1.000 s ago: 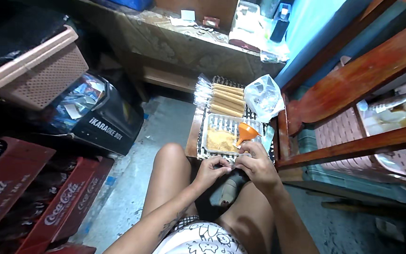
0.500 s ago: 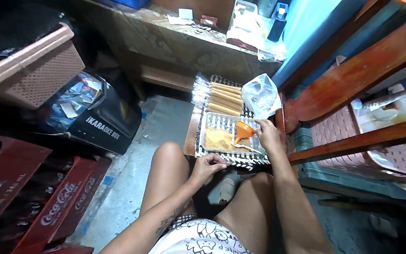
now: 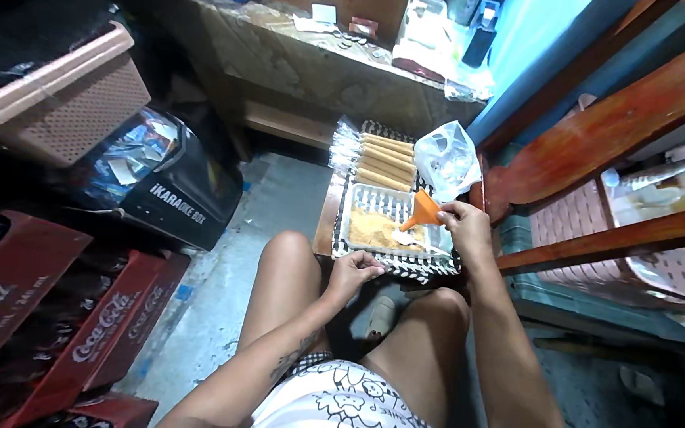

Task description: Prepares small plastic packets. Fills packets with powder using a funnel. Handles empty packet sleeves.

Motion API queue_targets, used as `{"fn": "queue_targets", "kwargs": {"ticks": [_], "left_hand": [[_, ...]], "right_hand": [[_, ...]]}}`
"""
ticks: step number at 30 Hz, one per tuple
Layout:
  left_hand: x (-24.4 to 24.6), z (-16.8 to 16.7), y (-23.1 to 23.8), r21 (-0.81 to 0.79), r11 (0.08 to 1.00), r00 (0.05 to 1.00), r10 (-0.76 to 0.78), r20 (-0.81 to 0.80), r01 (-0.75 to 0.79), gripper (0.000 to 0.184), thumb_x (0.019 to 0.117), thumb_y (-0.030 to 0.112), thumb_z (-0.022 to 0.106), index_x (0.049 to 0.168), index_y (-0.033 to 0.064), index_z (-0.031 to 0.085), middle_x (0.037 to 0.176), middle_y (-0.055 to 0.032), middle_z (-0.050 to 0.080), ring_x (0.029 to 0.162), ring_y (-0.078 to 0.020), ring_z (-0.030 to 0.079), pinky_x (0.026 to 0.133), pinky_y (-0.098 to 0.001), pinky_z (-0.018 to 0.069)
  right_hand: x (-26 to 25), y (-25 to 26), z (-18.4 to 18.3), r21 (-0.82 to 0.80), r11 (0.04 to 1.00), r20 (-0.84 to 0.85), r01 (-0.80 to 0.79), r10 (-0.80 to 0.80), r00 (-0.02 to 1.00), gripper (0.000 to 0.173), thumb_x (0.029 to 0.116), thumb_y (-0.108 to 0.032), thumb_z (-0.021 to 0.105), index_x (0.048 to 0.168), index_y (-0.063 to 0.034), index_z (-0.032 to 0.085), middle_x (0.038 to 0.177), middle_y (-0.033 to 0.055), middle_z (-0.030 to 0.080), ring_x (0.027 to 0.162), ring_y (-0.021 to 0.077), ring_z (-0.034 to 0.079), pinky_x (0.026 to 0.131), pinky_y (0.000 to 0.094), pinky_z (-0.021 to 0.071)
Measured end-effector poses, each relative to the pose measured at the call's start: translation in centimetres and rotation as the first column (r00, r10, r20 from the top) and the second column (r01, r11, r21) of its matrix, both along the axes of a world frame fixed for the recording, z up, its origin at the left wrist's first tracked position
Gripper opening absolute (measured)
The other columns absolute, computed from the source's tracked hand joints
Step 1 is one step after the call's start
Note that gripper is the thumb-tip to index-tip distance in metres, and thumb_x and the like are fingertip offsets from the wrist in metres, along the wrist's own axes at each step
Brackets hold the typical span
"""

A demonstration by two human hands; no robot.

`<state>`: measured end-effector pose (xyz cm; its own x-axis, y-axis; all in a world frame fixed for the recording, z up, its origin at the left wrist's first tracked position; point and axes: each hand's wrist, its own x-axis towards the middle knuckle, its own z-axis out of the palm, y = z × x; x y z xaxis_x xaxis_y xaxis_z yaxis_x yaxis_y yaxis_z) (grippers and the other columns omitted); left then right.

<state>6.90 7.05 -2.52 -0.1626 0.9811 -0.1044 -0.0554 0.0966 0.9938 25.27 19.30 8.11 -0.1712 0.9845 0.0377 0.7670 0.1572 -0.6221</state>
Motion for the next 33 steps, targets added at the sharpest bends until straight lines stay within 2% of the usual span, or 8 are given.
{"fn": "queue_targets", "kwargs": {"ticks": [2, 6, 12, 15, 21, 29, 31, 33], "left_hand": [[0.1, 0.0, 0.2, -0.022, 1.0, 1.0, 0.005, 0.003, -0.005, 0.008, 0.085, -0.004, 0.076, 0.089, -0.0013, 0.07, 0.08, 0.0001, 0.072, 0.073, 0.0015, 0.065, 0.073, -0.0178, 0.0543], [0.0, -0.3, 0.6, -0.08, 0.997, 1.0, 0.021, -0.013, -0.022, 0.009, 0.0852, 0.0, 0.078, 0.09, -0.0004, 0.07, 0.08, -0.0005, 0.071, 0.072, -0.0003, 0.063, 0.073, -0.0202, 0.053], [-0.1, -0.1, 0.7, -0.089, 0.995, 0.999, 0.04, -0.007, -0.041, 0.011, 0.0846, -0.002, 0.079, 0.09, -0.0005, 0.07, 0.08, -0.0001, 0.07, 0.07, -0.0006, 0.063, 0.072, -0.0203, 0.0534], [0.0, -0.2, 0.6, -0.074, 0.997, 0.999, 0.033, 0.008, -0.032, 0.01, 0.0849, -0.003, 0.077, 0.091, -0.0013, 0.069, 0.081, -0.001, 0.071, 0.071, -0.0019, 0.064, 0.072, -0.0215, 0.0548], [0.0, -0.1, 0.7, -0.071, 0.997, 0.999, 0.031, -0.015, -0.032, 0.012, 0.0837, -0.002, 0.079, 0.091, -0.0005, 0.07, 0.081, -0.0006, 0.071, 0.07, -0.0015, 0.063, 0.071, -0.0212, 0.0534], [0.2, 0.1, 0.8, -0.049, 0.999, 1.0, 0.02, 0.015, -0.02, 0.011, 0.0843, -0.004, 0.078, 0.09, -0.0008, 0.069, 0.08, -0.0006, 0.072, 0.07, -0.0019, 0.064, 0.072, -0.0214, 0.0543], [0.3, 0.5, 0.6, -0.024, 1.0, 0.999, 0.003, 0.054, -0.001, 0.013, 0.0857, -0.005, 0.075, 0.096, -0.001, 0.068, 0.081, -0.0006, 0.071, 0.073, -0.0026, 0.066, 0.074, -0.022, 0.056], [0.4, 0.8, 0.5, 0.004, 1.0, 0.996, -0.024, 0.089, 0.023, 0.024, 0.0866, -0.006, 0.074, 0.109, -0.0024, 0.068, 0.085, -0.0014, 0.073, 0.077, -0.0033, 0.068, 0.077, -0.0226, 0.0571]], "right_hand": [[0.7, -0.5, 0.4, -0.009, 1.0, -0.066, 0.015, -0.015, 0.998, 0.019, 0.1005, -0.008, 0.064, 0.115, 0.0015, 0.072, 0.11, 0.0192, 0.072, 0.094, 0.0286, 0.069, 0.088, 0.0478, 0.0537], [1.6, -2.8, 1.7, 0.031, 0.999, -0.237, 0.009, -0.002, 0.972, 0.014, 0.0991, -0.009, 0.066, 0.111, -0.003, 0.071, 0.097, 0.0086, 0.07, 0.072, 0.011, 0.06, 0.068, 0.0304, 0.0519], [1.4, -5.6, 3.0, 0.099, 0.987, -0.193, -0.123, 0.14, 0.971, 0.011, 0.0994, -0.01, 0.065, 0.107, -0.0053, 0.072, 0.088, 0.0051, 0.069, 0.062, 0.0083, 0.056, 0.057, 0.0266, 0.0483], [1.0, -6.2, 3.1, 0.12, 0.979, -0.171, -0.167, 0.186, 0.968, 0.011, 0.099, -0.008, 0.066, 0.108, -0.0037, 0.072, 0.098, 0.0082, 0.071, 0.073, 0.0113, 0.062, 0.068, 0.0305, 0.0532], [0.2, -6.7, 3.1, 0.214, 0.951, -0.092, -0.221, 0.245, 0.965, 0.011, 0.0964, -0.003, 0.067, 0.105, 0.0, 0.073, 0.104, 0.0133, 0.071, 0.086, 0.0188, 0.067, 0.078, 0.0371, 0.0557], [-0.6, -7.5, 3.4, 0.343, 0.891, 0.047, -0.298, 0.3, 0.953, 0.009, 0.0943, -0.002, 0.069, 0.101, 0.0007, 0.075, 0.098, 0.0146, 0.071, 0.087, 0.0254, 0.069, 0.079, 0.0418, 0.0566], [-0.7, -7.7, 3.3, 0.386, 0.856, 0.1, -0.344, 0.332, 0.938, 0.008, 0.0929, -0.001, 0.07, 0.099, 0.0005, 0.075, 0.097, 0.0151, 0.073, 0.089, 0.0278, 0.07, 0.081, 0.0429, 0.0572], [-0.9, -7.8, 2.9, 0.431, 0.816, 0.139, -0.385, 0.361, 0.922, 0.007, 0.0908, 0.001, 0.071, 0.096, 0.0008, 0.076, 0.095, 0.0157, 0.073, 0.09, 0.0301, 0.071, 0.082, 0.0432, 0.0579]]}}
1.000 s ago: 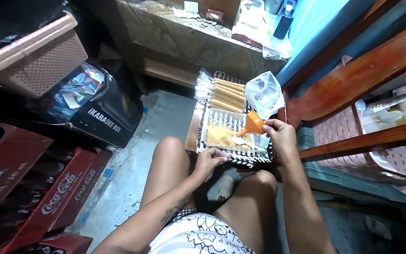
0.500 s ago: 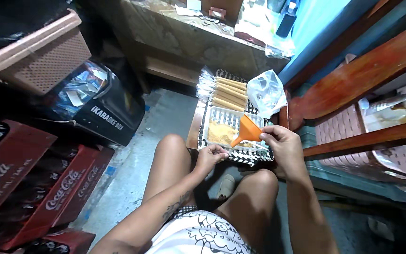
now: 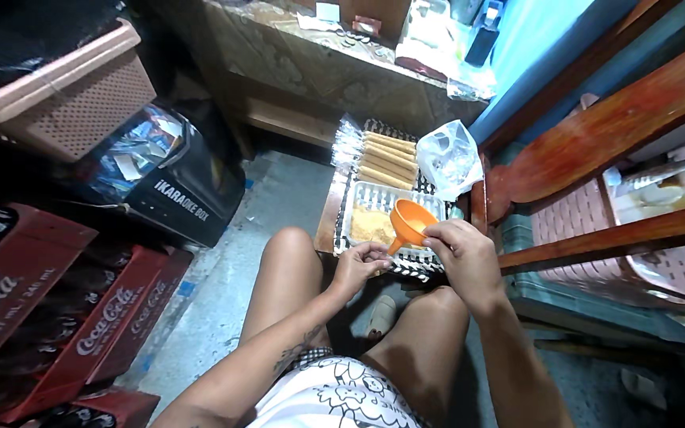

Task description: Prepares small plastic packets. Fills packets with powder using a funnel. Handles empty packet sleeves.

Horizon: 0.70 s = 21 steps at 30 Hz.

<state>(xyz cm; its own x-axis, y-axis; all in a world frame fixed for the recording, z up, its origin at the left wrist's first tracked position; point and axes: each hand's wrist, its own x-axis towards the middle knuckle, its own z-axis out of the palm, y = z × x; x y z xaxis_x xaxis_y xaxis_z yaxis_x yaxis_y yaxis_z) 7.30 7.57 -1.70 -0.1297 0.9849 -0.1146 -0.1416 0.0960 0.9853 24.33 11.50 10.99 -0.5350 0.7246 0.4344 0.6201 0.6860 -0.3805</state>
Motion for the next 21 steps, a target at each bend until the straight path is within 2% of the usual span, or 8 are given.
{"fn": "queue_targets", "kwargs": {"ticks": [2, 4, 10, 15, 18, 21], "left_hand": [[0.1, 0.1, 0.0, 0.038, 0.999, 1.0, -0.014, 0.003, 0.014, 0.033, 0.0863, -0.007, 0.073, 0.118, -0.0022, 0.068, 0.088, -0.0009, 0.073, 0.079, -0.0022, 0.068, 0.078, -0.0215, 0.0566], [0.2, 0.1, -0.1, 0.069, 0.997, 0.999, -0.031, 0.015, 0.03, 0.036, 0.0863, -0.007, 0.073, 0.121, -0.0039, 0.066, 0.093, -0.0029, 0.072, 0.082, -0.0024, 0.067, 0.08, -0.0217, 0.0567], [0.2, 0.5, -0.3, 0.123, 0.991, 0.998, -0.065, 0.027, 0.061, 0.036, 0.0869, -0.005, 0.072, 0.122, -0.0072, 0.065, 0.099, -0.0038, 0.073, 0.084, -0.001, 0.068, 0.082, -0.02, 0.0563], [0.4, 0.8, -0.7, 0.179, 0.982, 0.998, -0.057, -0.034, 0.062, 0.027, 0.0909, 0.007, 0.071, 0.115, -0.006, 0.067, 0.098, -0.0021, 0.073, 0.084, 0.0006, 0.067, 0.083, -0.019, 0.0557], [0.6, 0.7, -0.9, 0.216, 0.976, 0.995, -0.001, -0.099, 0.023, 0.02, 0.09, 0.009, 0.073, 0.106, -0.0033, 0.071, 0.094, -0.0004, 0.073, 0.087, 0.0028, 0.067, 0.085, -0.017, 0.0555], [0.3, 0.3, -1.5, 0.248, 0.968, 0.98, 0.013, -0.2, 0.038, 0.016, 0.0886, 0.009, 0.074, 0.099, -0.0035, 0.073, 0.094, -0.003, 0.075, 0.09, 0.0038, 0.068, 0.087, -0.0165, 0.0547]], "right_hand": [[-0.2, -0.2, -0.3, 0.031, 0.999, 0.011, -0.019, 0.019, 1.0, 0.006, 0.0898, 0.001, 0.072, 0.095, 0.001, 0.076, 0.094, 0.016, 0.073, 0.092, 0.0312, 0.071, 0.082, 0.0432, 0.0583], [-0.3, -0.3, -0.6, 0.065, 0.997, 0.012, -0.034, 0.033, 0.999, 0.006, 0.0895, 0.002, 0.071, 0.094, 0.0009, 0.076, 0.093, 0.0159, 0.073, 0.091, 0.0313, 0.071, 0.081, 0.042, 0.0584], [-0.5, -0.5, -1.6, 0.232, 0.971, -0.003, -0.051, 0.054, 0.999, 0.007, 0.0907, -0.002, 0.068, 0.092, -0.0001, 0.075, 0.089, 0.0146, 0.072, 0.084, 0.0292, 0.071, 0.074, 0.0372, 0.0586], [-0.6, -1.1, -2.2, 0.284, 0.957, 0.007, -0.055, 0.055, 0.998, 0.008, 0.0915, -0.004, 0.069, 0.092, -0.0022, 0.076, 0.088, 0.0132, 0.072, 0.081, 0.0279, 0.07, 0.071, 0.0368, 0.0578], [-0.9, -2.0, -2.5, 0.33, 0.941, 0.04, -0.073, 0.063, 0.997, 0.01, 0.0937, -0.007, 0.067, 0.09, -0.0055, 0.076, 0.085, 0.0103, 0.072, 0.076, 0.0247, 0.068, 0.069, 0.0343, 0.0562], [-0.9, -3.1, -3.3, 0.37, 0.925, 0.087, -0.081, 0.052, 0.995, 0.01, 0.093, -0.004, 0.066, 0.088, -0.0071, 0.074, 0.082, 0.0088, 0.072, 0.073, 0.0248, 0.067, 0.065, 0.0346, 0.0546]]}}
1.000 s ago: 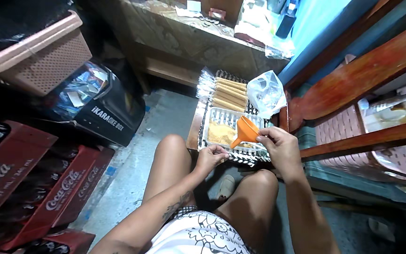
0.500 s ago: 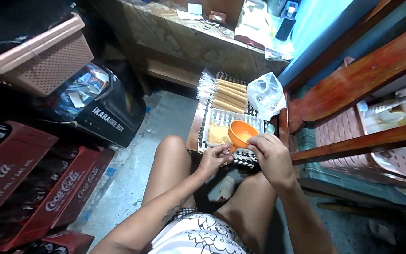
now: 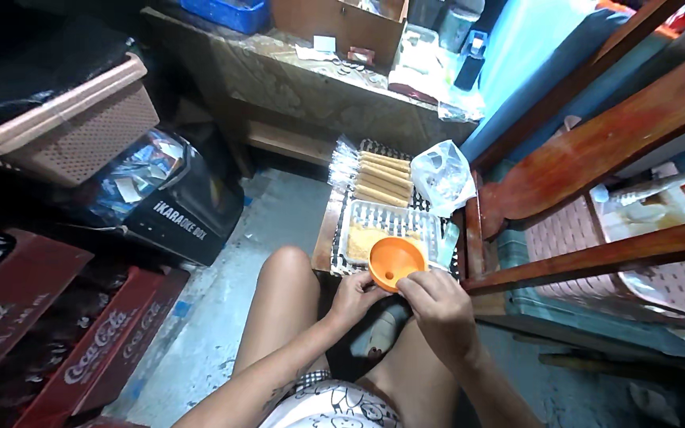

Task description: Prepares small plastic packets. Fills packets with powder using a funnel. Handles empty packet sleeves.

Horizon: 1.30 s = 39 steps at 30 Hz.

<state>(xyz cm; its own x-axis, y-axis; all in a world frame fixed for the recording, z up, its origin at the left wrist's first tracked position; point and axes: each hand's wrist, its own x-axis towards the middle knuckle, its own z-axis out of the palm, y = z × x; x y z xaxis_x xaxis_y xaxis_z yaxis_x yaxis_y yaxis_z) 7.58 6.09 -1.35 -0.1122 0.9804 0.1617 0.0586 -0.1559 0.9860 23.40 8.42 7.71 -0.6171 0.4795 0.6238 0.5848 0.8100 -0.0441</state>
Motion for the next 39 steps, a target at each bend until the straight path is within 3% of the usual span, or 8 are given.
{"fn": "queue_targets", "kwargs": {"ticks": [6, 9, 11, 15, 17, 20, 25, 39], "left_hand": [[-0.8, -1.1, -1.3, 0.09, 0.993, 0.98, 0.088, -0.179, -0.073, 0.013, 0.0838, 0.003, 0.071, 0.088, -0.0086, 0.072, 0.087, -0.0115, 0.074, 0.086, 0.0024, 0.066, 0.083, -0.0139, 0.0505], [-1.5, -2.4, -1.6, 0.103, 0.993, 0.977, 0.082, -0.195, -0.063, 0.013, 0.0853, 0.003, 0.069, 0.088, -0.0095, 0.072, 0.086, -0.0132, 0.073, 0.084, -0.0004, 0.067, 0.082, -0.0159, 0.051], [-2.1, -3.2, -1.8, 0.086, 0.995, 0.976, 0.069, -0.209, -0.052, 0.013, 0.0855, 0.002, 0.068, 0.09, -0.0096, 0.072, 0.087, -0.0143, 0.073, 0.087, -0.0039, 0.068, 0.085, -0.0191, 0.052], [-2.7, -4.3, -2.1, 0.057, 0.998, 0.971, 0.004, -0.239, 0.01, 0.013, 0.0862, -0.001, 0.066, 0.091, -0.0118, 0.071, 0.09, -0.0185, 0.073, 0.091, -0.0126, 0.07, 0.089, -0.0265, 0.0528], [-2.7, -4.9, -1.9, 0.081, 0.996, 0.975, -0.022, -0.223, 0.041, 0.014, 0.0873, 0.002, 0.065, 0.091, -0.0101, 0.072, 0.093, -0.0161, 0.074, 0.094, -0.0097, 0.069, 0.091, -0.0235, 0.0517], [-2.7, -5.7, -1.5, 0.111, 0.992, 0.973, -0.029, -0.229, 0.056, 0.022, 0.0877, 0.007, 0.067, 0.1, -0.0096, 0.074, 0.106, -0.0193, 0.074, 0.107, -0.0205, 0.068, 0.101, -0.032, 0.0481], [-2.9, -6.0, -1.0, 0.083, 0.996, 0.975, 0.005, -0.221, 0.014, 0.03, 0.0888, 0.01, 0.067, 0.11, -0.0111, 0.071, 0.114, -0.0228, 0.071, 0.115, -0.026, 0.065, 0.106, -0.0365, 0.0453], [-2.7, -6.6, -0.7, 0.098, 0.995, 0.985, 0.009, -0.175, 0.008, 0.023, 0.088, 0.005, 0.068, 0.105, -0.0098, 0.073, 0.113, -0.0218, 0.071, 0.113, -0.024, 0.066, 0.104, -0.0349, 0.0471]], "right_hand": [[0.4, -1.7, -2.8, -0.085, 0.99, -0.062, -0.114, 0.109, 0.992, 0.015, 0.0981, -0.01, 0.061, 0.089, -0.0086, 0.072, 0.081, 0.0064, 0.069, 0.069, 0.0216, 0.062, 0.062, 0.0316, 0.0488], [1.3, -0.5, -3.3, -0.222, 0.956, -0.229, -0.19, 0.138, 0.964, 0.029, 0.102, -0.029, 0.06, 0.1, -0.0052, 0.077, 0.093, 0.0096, 0.075, 0.086, 0.0183, 0.071, 0.08, 0.0273, 0.0572], [2.3, 1.5, -3.5, -0.299, 0.951, -0.279, -0.083, -0.004, 0.96, 0.029, 0.0996, -0.025, 0.061, 0.102, -0.0016, 0.078, 0.098, 0.0127, 0.077, 0.093, 0.0213, 0.074, 0.086, 0.0332, 0.059], [3.3, 7.0, -4.6, -0.525, 0.776, 0.125, 0.35, -0.336, 0.933, 0.016, 0.0967, -0.01, 0.069, 0.105, 0.0007, 0.077, 0.107, 0.0223, 0.072, 0.107, 0.0436, 0.065, 0.093, 0.0591, 0.0513], [2.8, 9.0, -5.6, -0.547, 0.681, 0.333, 0.487, -0.356, 0.873, 0.015, 0.0957, -0.009, 0.07, 0.105, 0.0016, 0.077, 0.112, 0.0251, 0.069, 0.114, 0.0478, 0.059, 0.096, 0.0631, 0.0462], [1.4, 10.1, -5.9, -0.515, 0.606, 0.53, 0.606, -0.331, 0.781, 0.014, 0.0968, -0.004, 0.066, 0.104, 0.0012, 0.077, 0.116, 0.0234, 0.068, 0.118, 0.0441, 0.057, 0.1, 0.059, 0.0435], [0.8, 10.7, -5.2, -0.522, 0.578, 0.548, 0.627, -0.337, 0.766, 0.015, 0.0977, 0.0, 0.063, 0.106, 0.0045, 0.074, 0.112, 0.0256, 0.069, 0.117, 0.0453, 0.059, 0.101, 0.0596, 0.0434], [-1.7, 12.1, -6.2, -0.705, 0.43, 0.452, 0.564, -0.34, 0.825, 0.027, 0.1, 0.003, 0.056, 0.123, -0.0007, 0.071, 0.121, 0.0278, 0.067, 0.118, 0.0461, 0.062, 0.103, 0.0624, 0.0467]]}}
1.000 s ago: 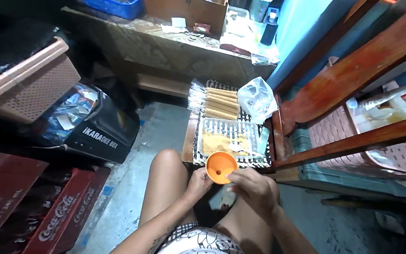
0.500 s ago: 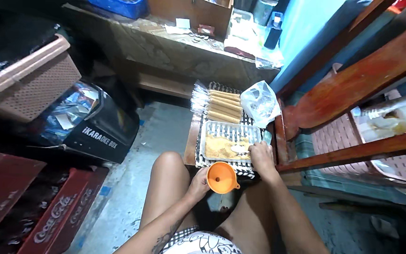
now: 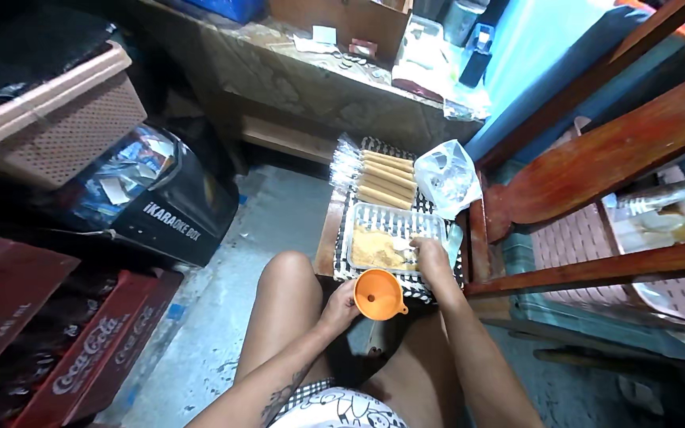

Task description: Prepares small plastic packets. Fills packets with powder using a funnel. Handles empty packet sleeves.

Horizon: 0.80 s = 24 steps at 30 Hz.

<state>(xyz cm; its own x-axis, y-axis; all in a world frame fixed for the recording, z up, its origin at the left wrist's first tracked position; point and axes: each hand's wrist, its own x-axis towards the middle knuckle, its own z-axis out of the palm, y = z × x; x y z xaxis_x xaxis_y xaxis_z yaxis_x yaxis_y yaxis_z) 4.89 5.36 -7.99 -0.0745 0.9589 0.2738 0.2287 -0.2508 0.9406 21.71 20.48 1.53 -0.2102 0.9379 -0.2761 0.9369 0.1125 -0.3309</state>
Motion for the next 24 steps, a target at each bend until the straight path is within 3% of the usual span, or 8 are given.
{"fn": "queue_targets", "kwargs": {"ticks": [5, 13, 17, 21, 24], "left_hand": [[0.1, 0.0, 0.1, 0.001, 1.0, 1.0, -0.016, -0.019, 0.016, 0.024, 0.0892, 0.006, 0.067, 0.106, -0.0101, 0.072, 0.113, -0.0225, 0.071, 0.112, -0.0247, 0.066, 0.104, -0.0351, 0.0472], [0.1, -0.6, 0.2, 0.015, 1.0, 0.999, -0.012, -0.04, 0.013, 0.022, 0.0896, 0.004, 0.068, 0.106, -0.0106, 0.072, 0.114, -0.0243, 0.071, 0.113, -0.0293, 0.067, 0.104, -0.0398, 0.0482], [0.0, -0.7, 0.2, 0.038, 0.999, 0.999, -0.007, -0.053, 0.009, 0.021, 0.0899, 0.004, 0.066, 0.105, -0.0103, 0.073, 0.112, -0.0242, 0.071, 0.111, -0.0289, 0.067, 0.103, -0.039, 0.0483], [0.1, -0.9, 0.3, 0.028, 1.0, 0.998, -0.005, -0.055, 0.006, 0.02, 0.0898, 0.004, 0.067, 0.104, -0.0097, 0.073, 0.11, -0.0235, 0.071, 0.11, -0.0284, 0.067, 0.102, -0.0395, 0.049], [0.0, -1.0, 0.2, 0.015, 1.0, 0.998, -0.013, -0.064, 0.014, 0.021, 0.0909, 0.005, 0.066, 0.105, -0.0094, 0.073, 0.111, -0.0236, 0.071, 0.111, -0.0289, 0.067, 0.103, -0.0399, 0.0485]], "right_hand": [[0.3, 0.3, -0.1, -0.086, 0.996, -0.07, 0.019, -0.025, 0.997, 0.027, 0.102, 0.0, 0.055, 0.126, -0.001, 0.069, 0.12, 0.0274, 0.068, 0.114, 0.0453, 0.064, 0.099, 0.061, 0.0488], [1.8, -0.4, 1.8, -0.045, 0.998, -0.081, 0.039, -0.043, 0.996, 0.025, 0.1026, 0.0, 0.056, 0.123, 0.0004, 0.07, 0.119, 0.0264, 0.069, 0.115, 0.0444, 0.064, 0.1, 0.0608, 0.0476], [2.8, -1.3, 3.4, -0.031, 0.999, -0.129, 0.026, -0.03, 0.991, 0.024, 0.1032, -0.002, 0.056, 0.122, -0.0002, 0.071, 0.114, 0.0239, 0.07, 0.105, 0.0405, 0.067, 0.094, 0.0576, 0.0504], [3.5, -3.5, 6.1, -0.018, 0.998, -0.178, -0.058, 0.054, 0.983, 0.02, 0.1023, -0.001, 0.059, 0.117, -0.0011, 0.073, 0.112, 0.0203, 0.071, 0.097, 0.0337, 0.068, 0.089, 0.0522, 0.0535], [3.1, -5.5, 8.2, -0.078, 0.985, -0.196, -0.153, 0.135, 0.971, 0.02, 0.101, 0.0, 0.06, 0.115, -0.0006, 0.073, 0.116, 0.0193, 0.07, 0.105, 0.0323, 0.067, 0.094, 0.0504, 0.0522]]}}
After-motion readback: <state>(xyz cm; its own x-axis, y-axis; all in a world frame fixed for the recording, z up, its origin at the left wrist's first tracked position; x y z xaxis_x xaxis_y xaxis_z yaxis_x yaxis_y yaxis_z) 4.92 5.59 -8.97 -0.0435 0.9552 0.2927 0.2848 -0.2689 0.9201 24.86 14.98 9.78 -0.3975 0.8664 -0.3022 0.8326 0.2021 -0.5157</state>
